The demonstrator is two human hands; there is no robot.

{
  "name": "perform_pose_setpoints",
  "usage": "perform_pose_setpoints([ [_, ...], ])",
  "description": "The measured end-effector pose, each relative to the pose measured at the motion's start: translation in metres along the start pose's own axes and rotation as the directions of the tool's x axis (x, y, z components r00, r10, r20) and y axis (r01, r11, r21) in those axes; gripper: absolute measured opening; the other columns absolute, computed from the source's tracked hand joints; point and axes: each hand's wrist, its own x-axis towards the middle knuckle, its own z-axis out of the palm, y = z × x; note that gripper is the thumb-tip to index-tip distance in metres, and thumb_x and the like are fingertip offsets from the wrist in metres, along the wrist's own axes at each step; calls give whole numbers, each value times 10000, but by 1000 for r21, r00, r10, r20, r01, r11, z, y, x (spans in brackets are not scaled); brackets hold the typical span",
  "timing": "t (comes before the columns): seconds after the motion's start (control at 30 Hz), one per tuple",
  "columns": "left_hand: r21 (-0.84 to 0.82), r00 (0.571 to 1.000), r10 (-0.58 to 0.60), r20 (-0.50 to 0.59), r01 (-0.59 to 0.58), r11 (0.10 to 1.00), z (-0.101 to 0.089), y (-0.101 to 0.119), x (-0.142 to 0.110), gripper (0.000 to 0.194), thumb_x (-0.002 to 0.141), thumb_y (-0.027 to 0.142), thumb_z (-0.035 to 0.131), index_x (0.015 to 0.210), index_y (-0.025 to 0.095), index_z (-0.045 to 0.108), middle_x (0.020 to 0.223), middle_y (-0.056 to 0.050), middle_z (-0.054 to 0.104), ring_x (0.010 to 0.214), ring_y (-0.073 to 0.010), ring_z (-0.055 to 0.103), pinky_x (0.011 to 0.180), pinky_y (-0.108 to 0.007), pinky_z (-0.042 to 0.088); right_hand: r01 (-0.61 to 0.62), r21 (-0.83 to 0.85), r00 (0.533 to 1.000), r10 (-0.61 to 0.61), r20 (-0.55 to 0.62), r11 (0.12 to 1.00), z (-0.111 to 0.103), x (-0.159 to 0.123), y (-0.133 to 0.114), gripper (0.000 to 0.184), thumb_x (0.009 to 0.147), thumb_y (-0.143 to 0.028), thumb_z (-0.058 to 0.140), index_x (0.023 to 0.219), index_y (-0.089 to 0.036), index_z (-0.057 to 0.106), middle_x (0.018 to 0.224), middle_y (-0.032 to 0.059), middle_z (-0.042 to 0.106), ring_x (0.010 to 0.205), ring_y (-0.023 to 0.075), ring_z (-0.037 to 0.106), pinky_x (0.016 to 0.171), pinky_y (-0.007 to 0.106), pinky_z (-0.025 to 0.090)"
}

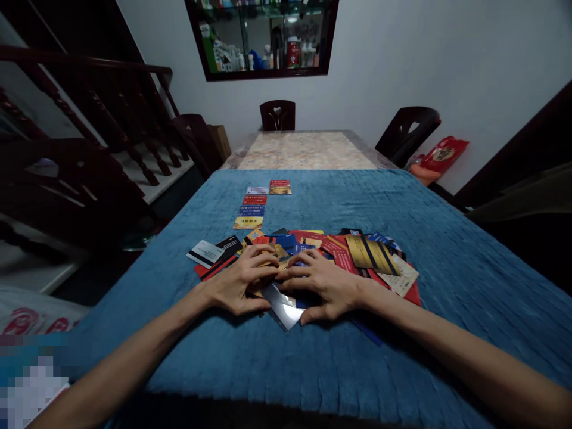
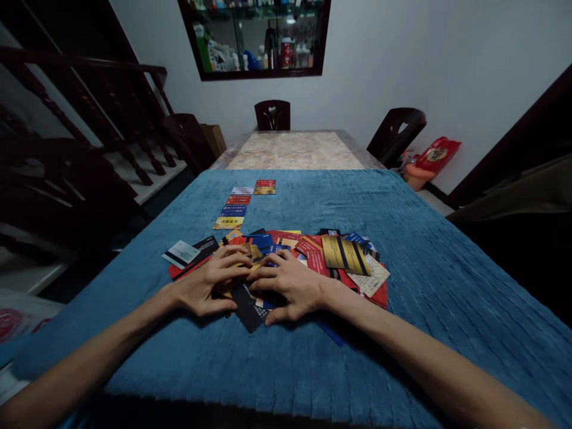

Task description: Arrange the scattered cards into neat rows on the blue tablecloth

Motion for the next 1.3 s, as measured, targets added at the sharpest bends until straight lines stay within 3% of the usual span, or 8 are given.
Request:
perform_pose_setpoints([
  [0.33,69,998,50,-36,-47,997,10,3,8,599,843,530,691,1310,175,571,1231,-160,629,1259,-348,469,1069,-568,401,-17,102,1000,16,9,995,-5,-15,16,682,833,-560,681,1416,-226,563,1442,111,576,1309,311,434,1082,526,316],
  [0.53,206,982,184,-49,-171,964,15,10,16,349,932,448,600,1090,142,657,1061,-145,688,1162,-323,557,967,-519,474,-116,57,993,118,-22,992,-11,-31,35,775,799,-591,707,1468,-262,498,1543,121,458,1349,331,435,1088,567,323],
  [0.7,400,913,407,9,-376,836,16,18,28,271,985,317,520,859,124,664,791,-102,683,858,-231,652,837,-427,549,-130,27,991,131,-37,991,-11,-34,39,815,790,-617,701,1475,-228,491,1539,138,460,1369,329,426,1109,567,321],
  [0.83,507,841,539,49,-486,712,13,25,30,220,959,107,460,904,89,673,796,-108,700,803,-212,673,826,-402,576,-170,-22,984,169,-58,985,-11,-35,37,842,811,-649,660,1495,-201,461,1550,157,439,1412,339,366,1129,576,293],
  [0.97,573,821,569,43,-487,660,8,25,25,269,947,61,401,947,111,665,852,-110,727,840,-213,692,837,-403,586,-185,-62,977,177,-114,981,-12,-34,28,765,837,-656,624,1441,-196,525,1506,164,489,1368,356,395,1099,605,300],
  [1.07,594,831,556,-6,-444,671,6,19,23,252,965,98,395,958,134,644,843,-100,725,826,-206,686,835,-406,579,-144,-42,973,134,-190,989,-14,-30,18,649,861,-633,611,1335,-189,614,1404,161,578,1312,349,429,1070,586,333],
  [1.2,550,888,448,-100,-326,769,6,7,30,244,1003,202,393,914,145,614,748,-78,667,745,-196,629,775,-392,547,-144,62,947,156,-282,988,-15,-25,7,504,917,-557,582,1263,-196,648,1251,133,661,1242,311,469,1043,534,379],
  [1.3,519,928,335,-161,-209,829,8,0,40,239,993,145,389,882,143,601,704,-45,615,686,-168,553,725,-343,495,-168,136,917,206,-341,976,-15,-23,4,413,951,-487,565,1257,-223,646,1146,104,693,1175,282,507,1014,508,413],
])
